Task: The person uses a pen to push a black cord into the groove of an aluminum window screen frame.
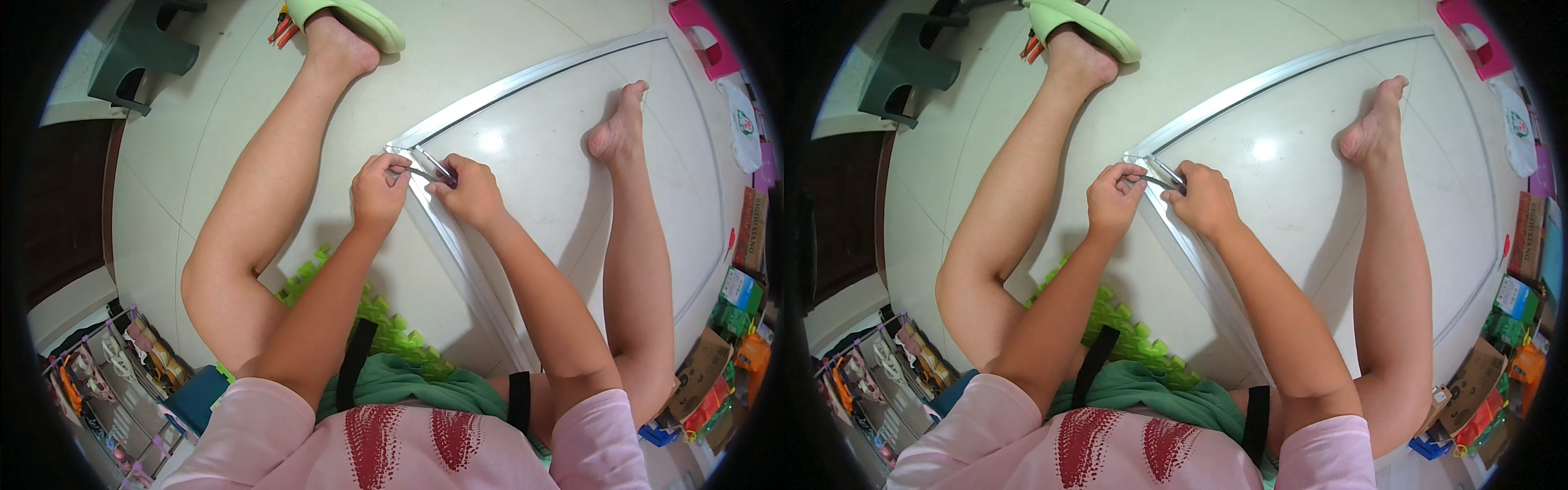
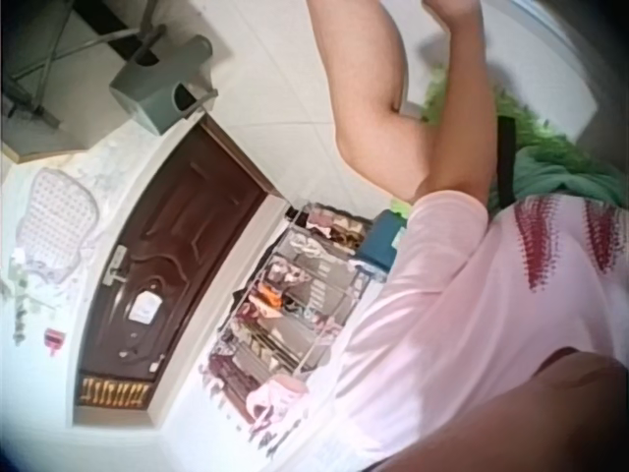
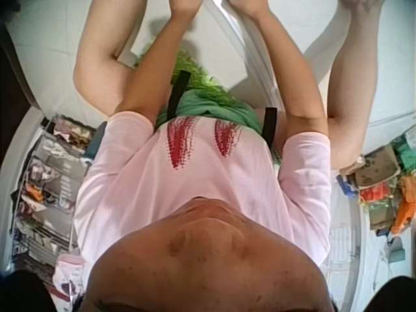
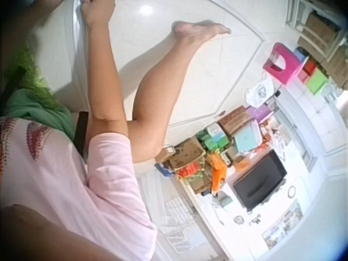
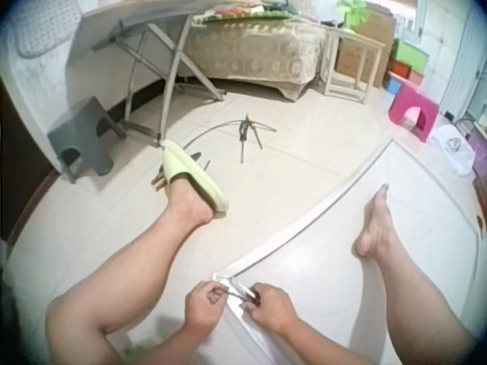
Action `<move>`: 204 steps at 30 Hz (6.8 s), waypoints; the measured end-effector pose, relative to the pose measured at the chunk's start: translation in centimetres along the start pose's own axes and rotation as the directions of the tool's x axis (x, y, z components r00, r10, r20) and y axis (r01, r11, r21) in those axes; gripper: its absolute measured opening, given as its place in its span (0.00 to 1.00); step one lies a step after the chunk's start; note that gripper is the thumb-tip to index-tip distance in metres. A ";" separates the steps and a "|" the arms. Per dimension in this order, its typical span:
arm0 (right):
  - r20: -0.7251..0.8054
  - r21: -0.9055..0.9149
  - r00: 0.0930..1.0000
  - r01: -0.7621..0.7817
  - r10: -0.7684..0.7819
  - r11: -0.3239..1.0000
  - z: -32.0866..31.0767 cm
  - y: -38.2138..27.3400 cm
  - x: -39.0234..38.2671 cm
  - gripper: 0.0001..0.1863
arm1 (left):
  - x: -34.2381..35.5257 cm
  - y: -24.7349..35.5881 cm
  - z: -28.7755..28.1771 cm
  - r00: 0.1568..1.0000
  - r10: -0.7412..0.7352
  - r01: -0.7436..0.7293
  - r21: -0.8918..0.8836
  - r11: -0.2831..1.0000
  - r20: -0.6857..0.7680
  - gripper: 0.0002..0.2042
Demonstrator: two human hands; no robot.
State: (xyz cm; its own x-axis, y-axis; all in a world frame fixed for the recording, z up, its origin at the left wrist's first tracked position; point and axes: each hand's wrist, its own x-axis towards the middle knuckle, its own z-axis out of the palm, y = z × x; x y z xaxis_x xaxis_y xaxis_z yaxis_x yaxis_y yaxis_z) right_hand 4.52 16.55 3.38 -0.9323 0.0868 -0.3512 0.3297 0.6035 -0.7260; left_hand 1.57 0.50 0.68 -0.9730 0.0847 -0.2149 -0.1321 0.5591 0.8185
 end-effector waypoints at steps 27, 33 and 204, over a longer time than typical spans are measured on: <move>0.004 -0.051 0.964 -0.266 0.267 0.963 1.4 -0.7 3.0 0.13 | 1.5 0.6 1.5 0.994 -0.017 0.018 0.015 1.000 -0.104 0.12; -0.021 -0.175 0.975 -0.220 0.220 0.960 0.8 -1.3 2.3 0.18 | 1.5 0.4 1.6 0.993 0.008 -0.009 -0.004 1.000 -0.118 0.11; -0.112 -0.548 0.935 -0.340 0.337 0.764 0.8 3.9 -15.9 0.23 | -7.3 0.7 3.9 0.917 -0.256 0.210 0.176 0.962 0.304 0.14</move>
State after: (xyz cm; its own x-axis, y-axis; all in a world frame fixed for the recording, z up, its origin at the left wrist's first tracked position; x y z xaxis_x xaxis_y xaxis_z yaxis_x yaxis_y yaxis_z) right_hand 20.78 16.89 5.67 -0.7773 0.3727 -0.5068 0.4877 0.8659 -0.1112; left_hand 9.28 3.48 0.69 -0.8010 0.1856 -0.5691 -0.2980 0.7009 0.6480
